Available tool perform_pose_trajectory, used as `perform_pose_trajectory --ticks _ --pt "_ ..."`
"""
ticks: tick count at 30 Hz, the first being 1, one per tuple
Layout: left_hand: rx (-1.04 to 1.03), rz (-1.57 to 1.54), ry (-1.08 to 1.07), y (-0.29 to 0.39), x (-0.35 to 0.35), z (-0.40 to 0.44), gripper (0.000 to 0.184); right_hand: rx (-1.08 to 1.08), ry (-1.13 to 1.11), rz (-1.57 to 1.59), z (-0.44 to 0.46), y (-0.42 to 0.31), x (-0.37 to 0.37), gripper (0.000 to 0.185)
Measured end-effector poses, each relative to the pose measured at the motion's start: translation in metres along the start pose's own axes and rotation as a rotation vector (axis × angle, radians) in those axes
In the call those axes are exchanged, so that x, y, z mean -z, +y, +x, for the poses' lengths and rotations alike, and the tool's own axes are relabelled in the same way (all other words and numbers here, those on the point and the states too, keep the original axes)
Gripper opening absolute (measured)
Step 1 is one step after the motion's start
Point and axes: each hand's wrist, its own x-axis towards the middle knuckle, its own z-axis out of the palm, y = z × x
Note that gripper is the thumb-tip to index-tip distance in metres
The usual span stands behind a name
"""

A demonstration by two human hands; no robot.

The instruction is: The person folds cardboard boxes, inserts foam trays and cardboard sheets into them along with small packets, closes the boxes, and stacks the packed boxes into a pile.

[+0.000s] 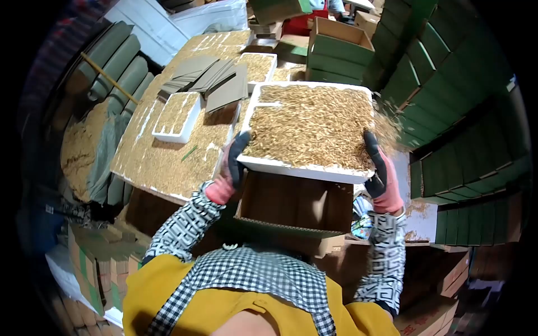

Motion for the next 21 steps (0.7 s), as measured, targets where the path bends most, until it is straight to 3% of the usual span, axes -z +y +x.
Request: perform_pose_trajectory --ticks 1,2,3,5,6,7,9,11,12,13,14,15,16,17,18,19,21 --pt "-0.106 0.092 -0.033 -0.003 -0.001 0.002 0.065 0.059 -0.061 -0.046 -0.007 0.003 0.009 0.052" --pt "-0.074 -0.070 0.041 -0.005 -0.011 -0.002 0.063 -0.059 0.018 -0.058 -0.017 -0.001 0.013 0.049" --pt "-0.177 -0.058 0.000 0.017 -0.015 -0.012 0.045 -0.183 0.098 -0.073 -0.036 -0.010 0.018 0.045" --pt "-0.333 0.353 0.067 0.011 -0.012 -0.003 0.029 0.022 0.124 -0.365 -0.072 -0.025 0.045 0.042" --pt "-0.315 0.353 0.166 0.006 -0.016 -0.004 0.035 0.037 0.109 -0.408 -0.086 -0.037 0.056 0.043" --pt "-0.178 0.166 0.204 0.009 -0.018 -0.011 0.034 -0.122 0.111 -0.283 -0.098 -0.046 0.064 0.043" --pt "-0.221 0.048 0.346 -0.009 -0.017 -0.012 0.032 -0.334 0.113 -0.102 -0.106 -0.067 0.067 0.039" --pt "0.151 -0.357 0.161 -0.021 -0.012 -0.019 0.028 -0.226 -0.071 -0.134 -0.080 -0.078 0.041 0.030" --pt "0.131 -0.342 0.097 -0.029 -0.008 -0.022 0.027 -0.208 -0.134 -0.123 -0.069 -0.080 0.026 0.027" --pt "0.116 -0.332 0.034 -0.036 -0.004 -0.025 0.027 -0.422 -0.164 -0.164 -0.064 -0.082 0.015 0.026" --pt "0.333 -0.625 -0.037 -0.028 0.004 -0.028 0.032 -0.562 -0.083 -0.028 -0.066 -0.070 0.007 0.029" --pt "0.243 -0.382 -0.116 -0.036 0.013 -0.027 0.036 -0.226 -0.091 -0.125 -0.063 -0.062 -0.010 0.032" --pt "0.143 -0.141 -0.172 -0.044 0.022 -0.026 0.039 -0.326 -0.165 -0.181 -0.056 -0.066 -0.020 0.033" --pt "0.226 -0.289 -0.121 -0.053 0.031 -0.016 0.040 -0.429 -0.239 -0.236 -0.049 -0.073 -0.031 0.034" --pt "0.302 -0.446 -0.056 -0.062 0.040 -0.007 0.041 -0.372 -0.317 -0.209 -0.049 -0.063 -0.033 0.035" --pt "0.369 -0.598 0.020 -0.071 0.049 0.003 0.042 -0.863 -0.131 0.208 -0.050 -0.062 -0.037 0.041" --pt "0.180 -0.029 0.330 -0.069 0.073 0.046 0.034 -1.145 0.007 0.292 -0.043 -0.058 -0.050 0.048"
